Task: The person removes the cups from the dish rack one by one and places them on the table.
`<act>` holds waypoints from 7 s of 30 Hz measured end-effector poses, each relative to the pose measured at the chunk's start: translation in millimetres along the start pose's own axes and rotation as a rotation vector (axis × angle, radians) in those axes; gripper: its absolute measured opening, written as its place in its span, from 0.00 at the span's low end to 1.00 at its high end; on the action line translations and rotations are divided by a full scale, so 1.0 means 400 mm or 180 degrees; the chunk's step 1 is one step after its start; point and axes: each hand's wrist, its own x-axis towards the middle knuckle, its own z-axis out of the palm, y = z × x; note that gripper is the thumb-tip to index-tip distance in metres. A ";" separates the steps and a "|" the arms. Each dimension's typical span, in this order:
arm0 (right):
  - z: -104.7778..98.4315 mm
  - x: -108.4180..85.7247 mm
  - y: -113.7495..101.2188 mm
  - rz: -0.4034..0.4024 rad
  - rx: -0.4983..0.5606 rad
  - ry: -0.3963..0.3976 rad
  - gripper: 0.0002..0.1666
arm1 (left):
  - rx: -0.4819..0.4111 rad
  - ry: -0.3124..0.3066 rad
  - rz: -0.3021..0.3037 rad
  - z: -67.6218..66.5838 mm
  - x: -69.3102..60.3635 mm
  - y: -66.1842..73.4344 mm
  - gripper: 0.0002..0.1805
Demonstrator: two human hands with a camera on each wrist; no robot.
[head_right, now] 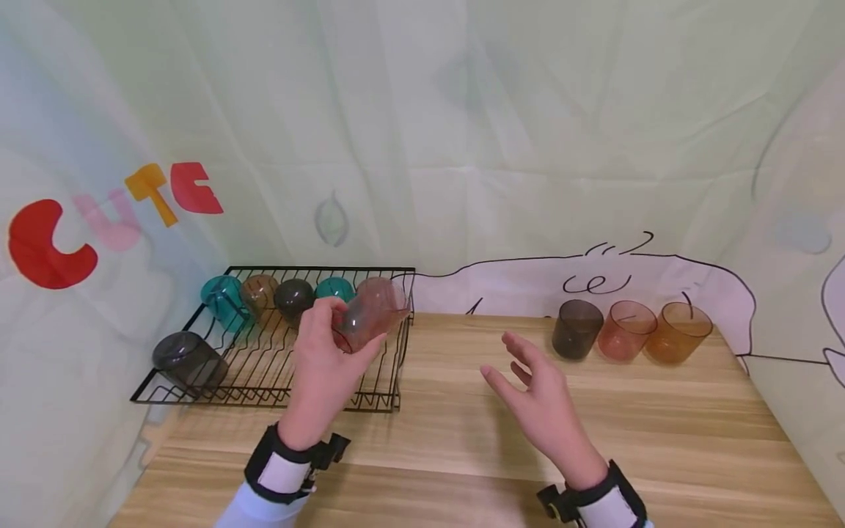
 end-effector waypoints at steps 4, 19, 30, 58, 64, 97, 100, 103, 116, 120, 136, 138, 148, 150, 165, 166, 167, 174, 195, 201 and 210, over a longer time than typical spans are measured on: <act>0.007 0.004 -0.002 -0.0003 0.0061 0.0004 0.37 | -0.0245 -0.0193 -0.0014 0.028 -0.006 0.025 0.32; 0.038 0.020 -0.002 0.0144 0.0081 -0.0328 0.34 | -0.0744 -0.0687 0.0079 0.112 -0.051 0.104 0.40; 0.040 0.027 0.005 0.0154 0.0789 -0.0463 0.32 | -0.0677 -0.0778 0.0196 0.130 -0.072 0.118 0.40; 0.034 0.025 -0.032 0.0137 0.0766 0.0001 0.39 | -0.0643 -0.0816 0.0333 0.172 -0.095 0.109 0.36; 0.042 0.029 -0.031 0.0020 0.0711 0.0141 0.43 | -0.0606 -0.0921 0.0316 0.175 -0.095 0.108 0.35; 0.065 0.042 0.020 -0.0211 0.0239 0.0250 0.46 | -0.0277 -0.1130 0.0025 0.178 -0.089 0.087 0.37; 0.060 0.053 0.044 -0.0136 0.0208 0.0321 0.46 | -0.0269 -0.1124 -0.0003 0.168 -0.084 0.088 0.37; 0.050 0.065 0.066 -0.0057 0.0160 0.0434 0.45 | -0.0231 -0.1100 -0.0020 0.157 -0.081 0.088 0.37; 0.019 0.123 0.161 0.0258 -0.0187 0.0886 0.49 | -0.0133 -0.0978 0.0041 0.135 -0.075 0.075 0.36; 0.019 0.133 0.180 0.0393 -0.0130 0.0892 0.48 | -0.0096 -0.0979 0.0009 0.132 -0.074 0.073 0.36; 0.032 0.153 0.233 0.0748 -0.0246 0.0881 0.50 | -0.0075 -0.0935 0.0026 0.134 -0.077 0.061 0.36; 0.034 0.154 0.235 0.0766 -0.0248 0.0876 0.50 | -0.0083 -0.0940 0.0014 0.133 -0.078 0.061 0.36; 0.045 0.163 0.239 0.0793 -0.0406 0.1008 0.48 | -0.0126 -0.0947 0.0039 0.131 -0.079 0.055 0.36; 0.046 0.163 0.241 0.0792 -0.0451 0.1030 0.49 | -0.0127 -0.0956 0.0033 0.130 -0.079 0.056 0.36; 0.043 0.139 0.240 0.0930 -0.0441 0.0891 0.57 | 0.0029 -0.0899 -0.0124 0.087 -0.056 0.036 0.36; 0.041 0.137 0.239 0.0942 -0.0440 0.0869 0.58 | 0.0036 -0.0862 -0.0144 0.080 -0.053 0.031 0.36; 0.039 0.134 0.238 0.0947 -0.0427 0.0842 0.59 | 0.0073 -0.0812 -0.0150 0.072 -0.050 0.025 0.35; 0.017 0.107 0.222 0.0780 -0.0334 0.0705 0.56 | 0.0297 -0.0645 -0.0395 0.003 -0.033 -0.043 0.35; -0.047 0.025 0.110 0.0060 -0.0834 0.0556 0.36 | 0.1026 0.0203 -0.0402 -0.184 0.022 -0.222 0.45; -0.050 0.004 0.096 -0.0063 -0.1035 0.0293 0.36 | 0.1259 0.0162 -0.0529 -0.196 0.026 -0.247 0.49; -0.046 -0.027 0.088 -0.0286 -0.1134 0.0138 0.34 | 0.1417 0.0107 -0.0805 -0.232 0.037 -0.299 0.50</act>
